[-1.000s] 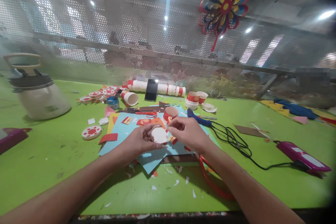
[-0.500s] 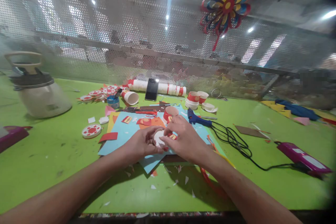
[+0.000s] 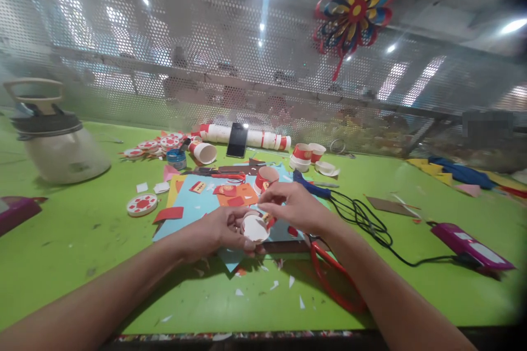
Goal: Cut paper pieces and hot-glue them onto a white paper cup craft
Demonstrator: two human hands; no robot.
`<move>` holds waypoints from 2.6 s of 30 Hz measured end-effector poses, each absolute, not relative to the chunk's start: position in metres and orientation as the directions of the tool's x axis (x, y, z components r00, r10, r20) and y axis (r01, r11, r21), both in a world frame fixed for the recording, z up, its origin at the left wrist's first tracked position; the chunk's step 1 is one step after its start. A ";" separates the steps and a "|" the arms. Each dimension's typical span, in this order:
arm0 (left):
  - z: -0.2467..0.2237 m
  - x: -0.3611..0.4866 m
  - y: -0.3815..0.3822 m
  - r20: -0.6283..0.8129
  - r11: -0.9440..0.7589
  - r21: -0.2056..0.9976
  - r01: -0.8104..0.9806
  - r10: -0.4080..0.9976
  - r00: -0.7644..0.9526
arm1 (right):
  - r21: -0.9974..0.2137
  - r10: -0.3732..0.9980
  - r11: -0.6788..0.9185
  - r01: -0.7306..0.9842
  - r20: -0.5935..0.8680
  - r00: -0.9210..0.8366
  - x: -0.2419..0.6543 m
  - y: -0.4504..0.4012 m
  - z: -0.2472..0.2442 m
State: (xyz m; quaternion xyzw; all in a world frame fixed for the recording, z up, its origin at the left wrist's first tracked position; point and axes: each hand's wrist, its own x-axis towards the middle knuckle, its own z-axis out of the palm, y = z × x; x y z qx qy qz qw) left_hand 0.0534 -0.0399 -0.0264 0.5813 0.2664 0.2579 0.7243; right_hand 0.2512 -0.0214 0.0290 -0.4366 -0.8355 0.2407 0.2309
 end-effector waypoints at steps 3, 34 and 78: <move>-0.027 0.053 -0.040 -0.099 0.198 0.979 -0.040 0.640 0.762 | -0.561 0.791 0.556 0.613 0.132 -0.597 0.249 -0.021 0.024; -0.033 0.058 -0.031 0.024 -0.022 1.000 -0.010 0.847 0.531 | -0.513 0.872 0.490 0.705 0.268 -0.410 0.244 -0.011 0.007; -0.034 0.049 -0.022 -0.013 -0.084 0.983 0.162 0.854 0.520 | -0.429 0.948 0.104 0.897 0.315 0.041 0.379 0.069 -0.020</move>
